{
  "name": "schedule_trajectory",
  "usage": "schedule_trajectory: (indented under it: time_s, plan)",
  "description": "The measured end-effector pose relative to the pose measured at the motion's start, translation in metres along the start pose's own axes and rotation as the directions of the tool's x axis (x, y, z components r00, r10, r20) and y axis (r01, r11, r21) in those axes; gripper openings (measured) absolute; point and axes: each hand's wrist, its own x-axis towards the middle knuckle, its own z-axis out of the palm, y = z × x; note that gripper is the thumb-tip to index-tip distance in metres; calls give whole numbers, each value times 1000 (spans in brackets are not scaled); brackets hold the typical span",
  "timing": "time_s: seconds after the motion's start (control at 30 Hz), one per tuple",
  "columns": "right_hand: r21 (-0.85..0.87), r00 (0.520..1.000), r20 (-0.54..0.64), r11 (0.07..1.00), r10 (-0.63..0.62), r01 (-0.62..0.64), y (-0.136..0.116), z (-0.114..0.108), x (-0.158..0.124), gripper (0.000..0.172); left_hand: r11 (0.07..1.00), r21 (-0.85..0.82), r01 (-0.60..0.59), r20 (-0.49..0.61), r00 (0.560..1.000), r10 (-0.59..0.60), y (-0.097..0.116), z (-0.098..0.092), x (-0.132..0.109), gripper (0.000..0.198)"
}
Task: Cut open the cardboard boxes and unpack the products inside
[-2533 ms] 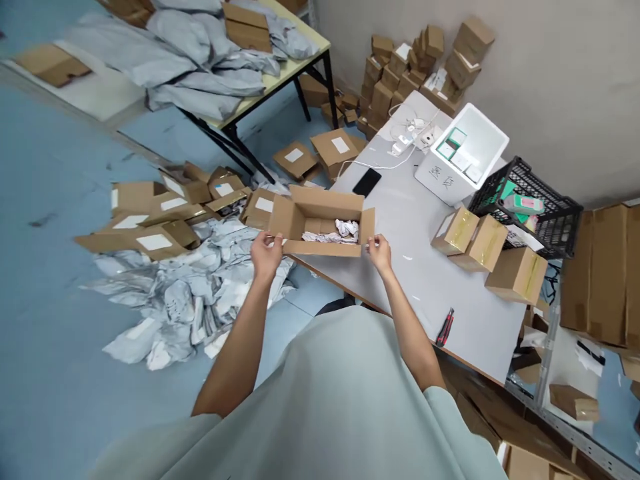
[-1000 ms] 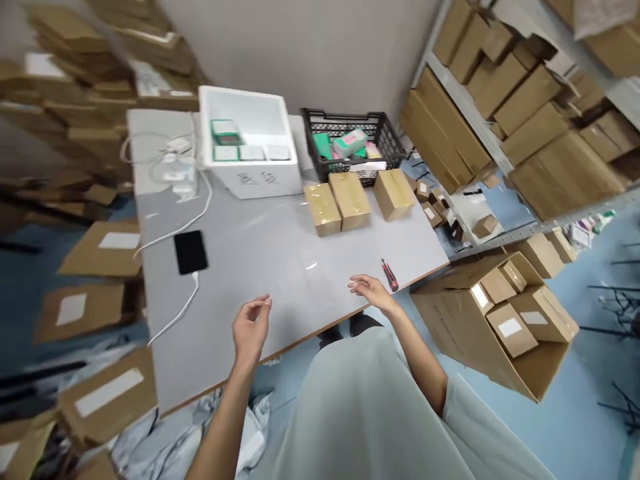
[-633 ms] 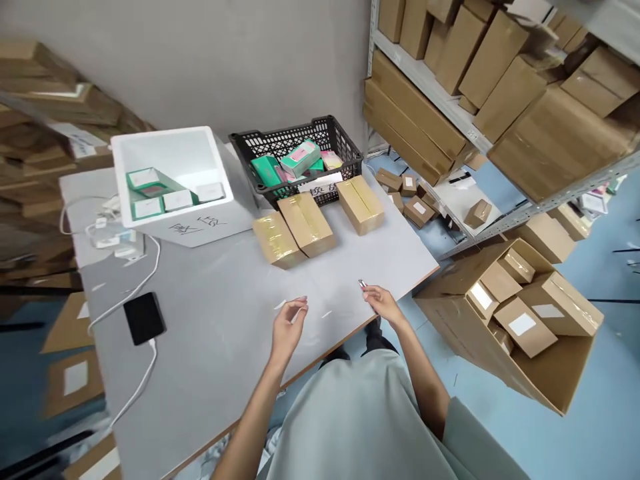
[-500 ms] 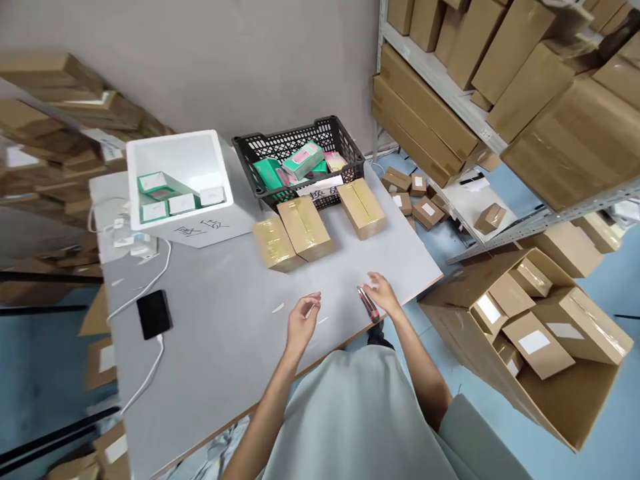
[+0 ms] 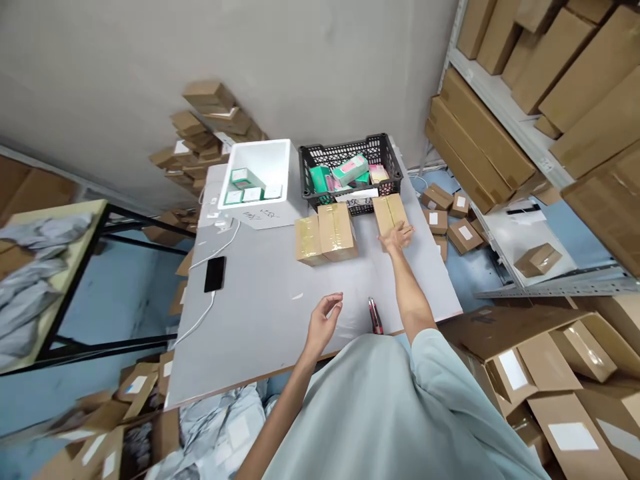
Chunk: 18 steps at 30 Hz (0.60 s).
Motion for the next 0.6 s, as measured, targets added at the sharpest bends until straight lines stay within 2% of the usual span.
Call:
schedule_trajectory:
  time_s: [0.13, 0.23, 0.37, 0.47, 0.53, 0.6]
  plan:
    - [-28, 997, -75, 1000, -2, 0, 9, 4, -7, 140, 1000, -19, 14, -17, 1000, -14, -10, -19, -4, 31]
    - [-11, 991, -132, 1000, 20, -22, 32, 8, -41, 127, 999, -48, 20, 13, 1000, -19, -14, -32, 2, 33]
    - [11, 972, -236, 1000, 5, -3, 86, 14, -126, 116, 995, -89, 36, 94, 995, -28, -23, -53, 9, 33]
    - [2, 948, -292, 991, -127, 133, 126, 8, -205, 115, 990, -123, 66, 154, 987, -47, -35, -81, 13, 34]
    - [-54, 940, -252, 973, -230, 223, 141, 2, -255, 118, 985, -143, 99, 196, 978, -70, -46, -107, 18, 36]
    - [-94, 935, -160, 948, -316, 304, 143, 1, -299, 117, 980, -149, 131, 215, 972, -97, -58, -136, 26, 37]
